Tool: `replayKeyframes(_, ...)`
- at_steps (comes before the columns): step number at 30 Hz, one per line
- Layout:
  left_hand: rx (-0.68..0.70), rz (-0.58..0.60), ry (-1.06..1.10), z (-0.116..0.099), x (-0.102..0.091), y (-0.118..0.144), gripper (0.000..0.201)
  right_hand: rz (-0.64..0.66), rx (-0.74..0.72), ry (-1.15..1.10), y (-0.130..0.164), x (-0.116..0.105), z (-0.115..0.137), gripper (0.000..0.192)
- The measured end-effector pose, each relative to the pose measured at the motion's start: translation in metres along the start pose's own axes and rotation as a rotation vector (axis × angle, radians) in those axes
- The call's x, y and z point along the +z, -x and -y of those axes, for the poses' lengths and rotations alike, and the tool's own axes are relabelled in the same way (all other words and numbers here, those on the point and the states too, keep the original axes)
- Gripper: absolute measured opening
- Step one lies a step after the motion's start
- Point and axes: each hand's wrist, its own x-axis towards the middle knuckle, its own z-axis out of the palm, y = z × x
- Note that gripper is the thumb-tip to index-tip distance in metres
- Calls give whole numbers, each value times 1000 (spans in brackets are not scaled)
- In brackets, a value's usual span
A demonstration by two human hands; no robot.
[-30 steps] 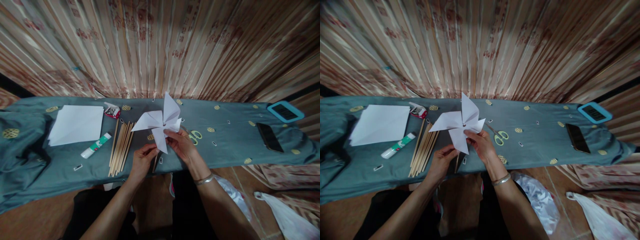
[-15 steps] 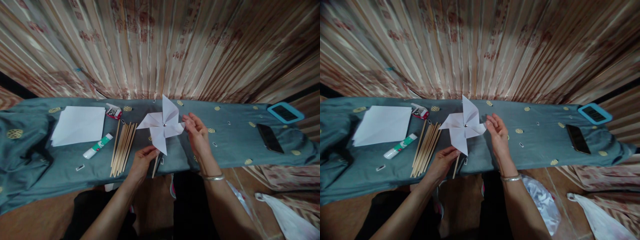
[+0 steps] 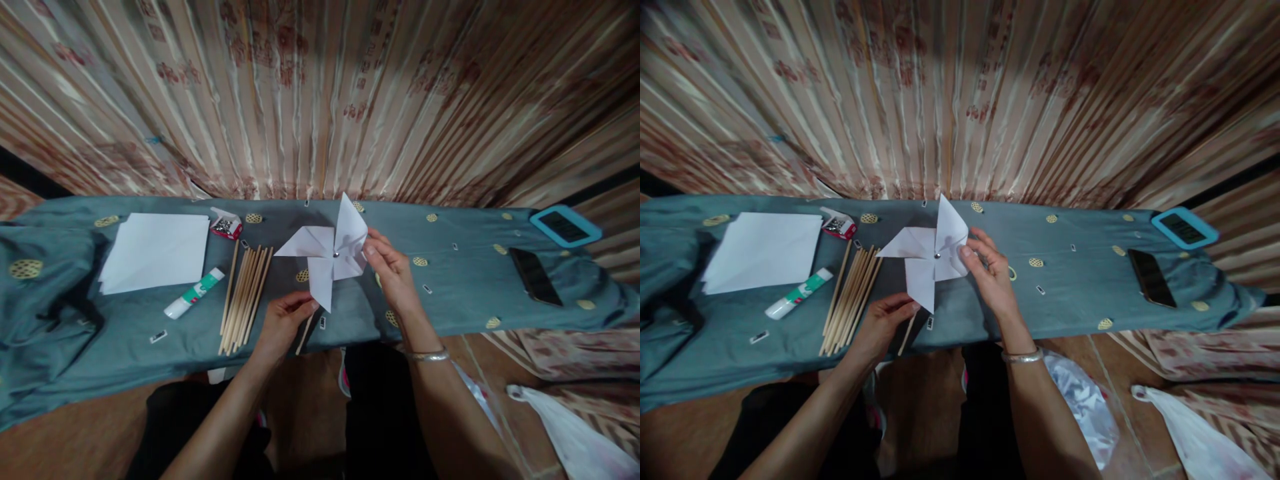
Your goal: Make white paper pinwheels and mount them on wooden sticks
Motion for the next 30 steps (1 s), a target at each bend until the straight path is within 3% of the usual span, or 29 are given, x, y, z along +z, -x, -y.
replayKeyframes(8, 40, 68, -105, -1, -1, 1, 18, -7, 37, -78, -1, 2, -5, 14)
replayKeyframes(14, 3, 70, -83, -3, 1, 2, 21, -8, 74, -100, -1, 1, -3, 19)
replayKeyframes(22, 49, -140, 190, -3, 3, -11, 34, -269, 144, -90, -1, 4, -17, 35)
replayKeyframes(25, 69, -173, 293, -7, 4, -16, 34, -144, 173, -21, 3, 6, -15, 32)
replayKeyframes(30, 102, -173, 390, -16, 3, -19, 29, 260, 182, 122, 14, 19, -5, 35)
